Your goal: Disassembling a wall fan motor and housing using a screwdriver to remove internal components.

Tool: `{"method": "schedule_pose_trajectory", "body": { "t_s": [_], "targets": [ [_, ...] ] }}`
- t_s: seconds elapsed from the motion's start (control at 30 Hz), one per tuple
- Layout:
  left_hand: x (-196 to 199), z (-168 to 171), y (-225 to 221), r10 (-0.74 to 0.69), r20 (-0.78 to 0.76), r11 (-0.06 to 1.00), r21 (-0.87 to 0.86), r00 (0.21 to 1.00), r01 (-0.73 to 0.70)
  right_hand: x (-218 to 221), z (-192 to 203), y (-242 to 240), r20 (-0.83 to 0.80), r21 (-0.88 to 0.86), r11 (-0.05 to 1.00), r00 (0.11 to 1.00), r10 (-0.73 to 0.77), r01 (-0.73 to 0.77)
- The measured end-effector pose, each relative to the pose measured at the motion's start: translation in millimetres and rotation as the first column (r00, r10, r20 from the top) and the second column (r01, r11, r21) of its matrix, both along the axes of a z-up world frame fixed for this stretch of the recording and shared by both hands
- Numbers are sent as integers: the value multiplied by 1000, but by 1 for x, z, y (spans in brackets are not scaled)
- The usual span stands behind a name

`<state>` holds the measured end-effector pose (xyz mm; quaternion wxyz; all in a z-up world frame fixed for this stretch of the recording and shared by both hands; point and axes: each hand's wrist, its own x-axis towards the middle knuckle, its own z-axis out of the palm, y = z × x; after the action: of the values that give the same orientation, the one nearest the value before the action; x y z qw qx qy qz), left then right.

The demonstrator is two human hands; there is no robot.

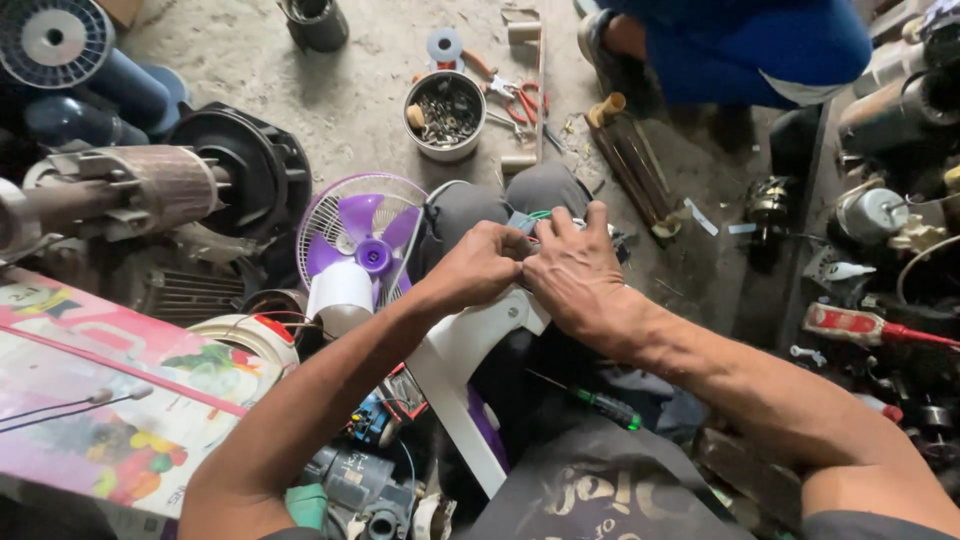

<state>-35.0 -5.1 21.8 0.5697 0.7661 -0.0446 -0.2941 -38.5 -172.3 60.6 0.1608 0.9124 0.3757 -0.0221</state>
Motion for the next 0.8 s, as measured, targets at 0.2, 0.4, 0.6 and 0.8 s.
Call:
{"method": "schedule_pose_trajectory", "body": {
  "t_s": [0.2,0.4,0.6,0.8],
  "targets": [
    [-4,30,7,-36,10,999,32,999,36,-5,9,11,-49,-89,995,998,-49,44],
    [3,8,8,-58,57,998,18,997,57,4,5,5,-12,-180,984,1000,-21,19],
    [0,10,7,-54,56,998,35,997,52,22,1,15,-145,-333,940,989,30,-77],
    [2,11,9,-62,34,998,17,997,61,39,23,7,-305,-268,946,948,95,-181]
  ]
}}
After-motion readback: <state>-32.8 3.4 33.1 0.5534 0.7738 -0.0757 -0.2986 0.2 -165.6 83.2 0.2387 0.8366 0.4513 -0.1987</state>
